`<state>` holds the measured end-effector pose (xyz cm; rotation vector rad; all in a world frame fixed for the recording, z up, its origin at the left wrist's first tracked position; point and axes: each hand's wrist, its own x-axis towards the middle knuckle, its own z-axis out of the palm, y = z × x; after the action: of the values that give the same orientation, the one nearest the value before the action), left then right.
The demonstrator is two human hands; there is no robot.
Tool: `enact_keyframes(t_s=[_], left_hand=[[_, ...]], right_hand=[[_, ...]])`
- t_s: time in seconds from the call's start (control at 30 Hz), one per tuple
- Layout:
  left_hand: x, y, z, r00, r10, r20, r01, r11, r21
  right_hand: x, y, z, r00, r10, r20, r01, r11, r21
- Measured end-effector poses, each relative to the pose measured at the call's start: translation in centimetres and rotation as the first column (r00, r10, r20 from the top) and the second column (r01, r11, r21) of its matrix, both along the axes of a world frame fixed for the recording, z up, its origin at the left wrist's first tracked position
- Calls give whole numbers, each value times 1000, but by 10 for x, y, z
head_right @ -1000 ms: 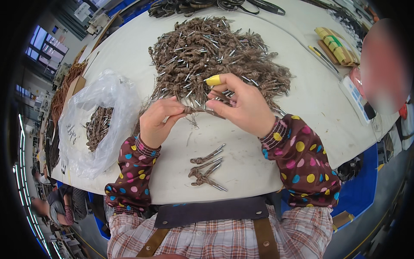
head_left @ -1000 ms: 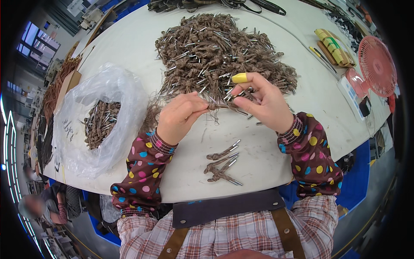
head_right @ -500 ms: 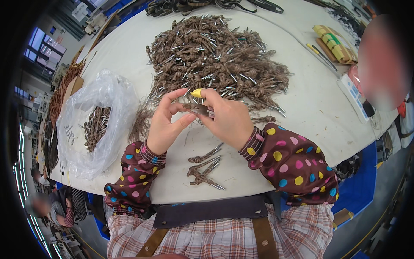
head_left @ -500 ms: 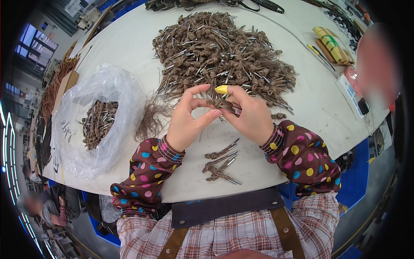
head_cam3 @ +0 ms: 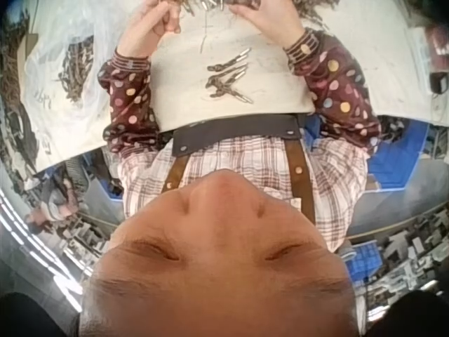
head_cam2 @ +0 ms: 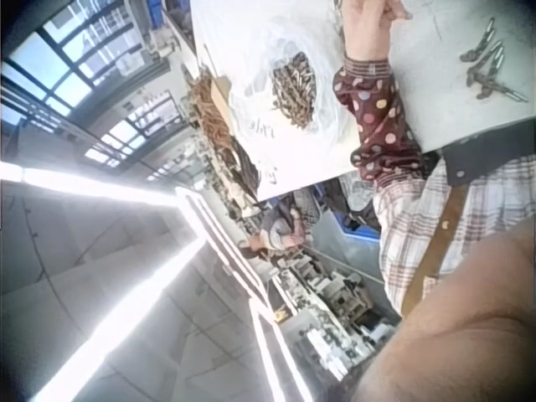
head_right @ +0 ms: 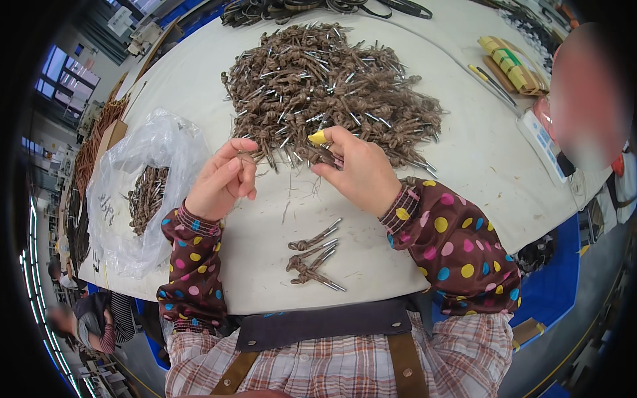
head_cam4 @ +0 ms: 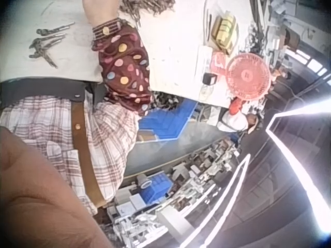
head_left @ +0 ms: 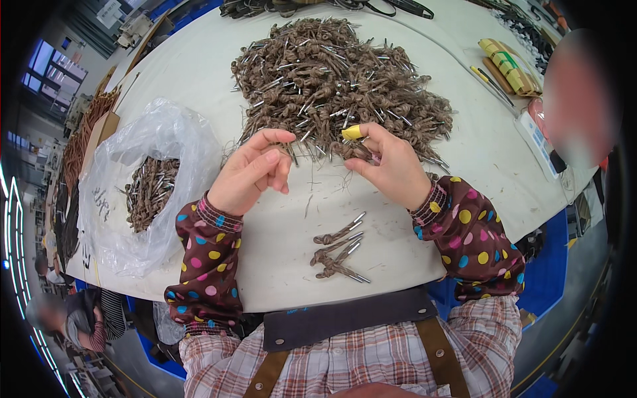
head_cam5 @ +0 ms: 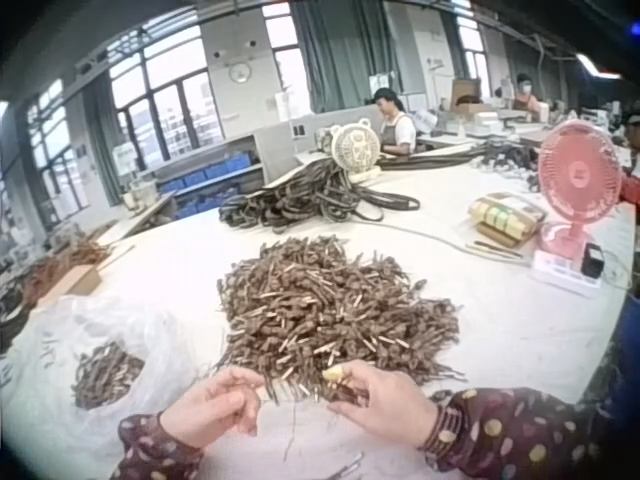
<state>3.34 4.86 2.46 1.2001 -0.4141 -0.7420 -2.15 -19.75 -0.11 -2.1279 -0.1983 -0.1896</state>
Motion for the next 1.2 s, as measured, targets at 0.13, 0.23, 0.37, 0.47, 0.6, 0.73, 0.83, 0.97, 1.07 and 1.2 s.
enact_keyframes(t_s=[0.13, 0.23, 0.37, 0.47, 0.6, 0.73, 0.83, 0.97, 1.07, 1.2], left_hand=[[-5, -10, -3, 624, 90, 776, -464, 842, 276], [-21, -29, 2, 305, -87, 948, -605, 751, 264], [-30, -43, -12, -70, -278, 958, -677, 719, 159], [-27, -42, -23, -174, -282, 943, -714, 696, 76], [-22, -37, -29, -205, -226, 952, -673, 739, 30], [-23, -39, -22, 11, -144, 990, -626, 771, 119], [-31, -40, -17, 534, 80, 842, -538, 800, 266], [-25, -38, -20, 408, 69, 910, -536, 826, 177], [-25, -37, -15, 255, 42, 966, -593, 796, 122], [-27, -38, -16, 240, 14, 971, -616, 775, 141]], right_hand=[[-1, 5, 9, 990, 17, -140, -26, 998, -59], [-3, 8, 4, 989, 42, -145, -47, 998, -34], [-4, 12, 3, 996, 57, -64, -58, 998, -11], [-5, 14, 11, 985, 43, -165, -46, 999, -16], [-6, 15, 2, 996, 64, -66, -63, 998, 19], [-5, 13, -5, 992, 112, -56, -104, 987, 121], [-4, 11, -1, 979, 170, -113, -146, 971, 190], [-3, 6, -7, 992, 96, 84, -101, 993, 58], [-7, 2, 6, 983, 24, 184, 12, 982, -190], [-9, 11, 8, 920, 117, 375, 27, 933, -358]])
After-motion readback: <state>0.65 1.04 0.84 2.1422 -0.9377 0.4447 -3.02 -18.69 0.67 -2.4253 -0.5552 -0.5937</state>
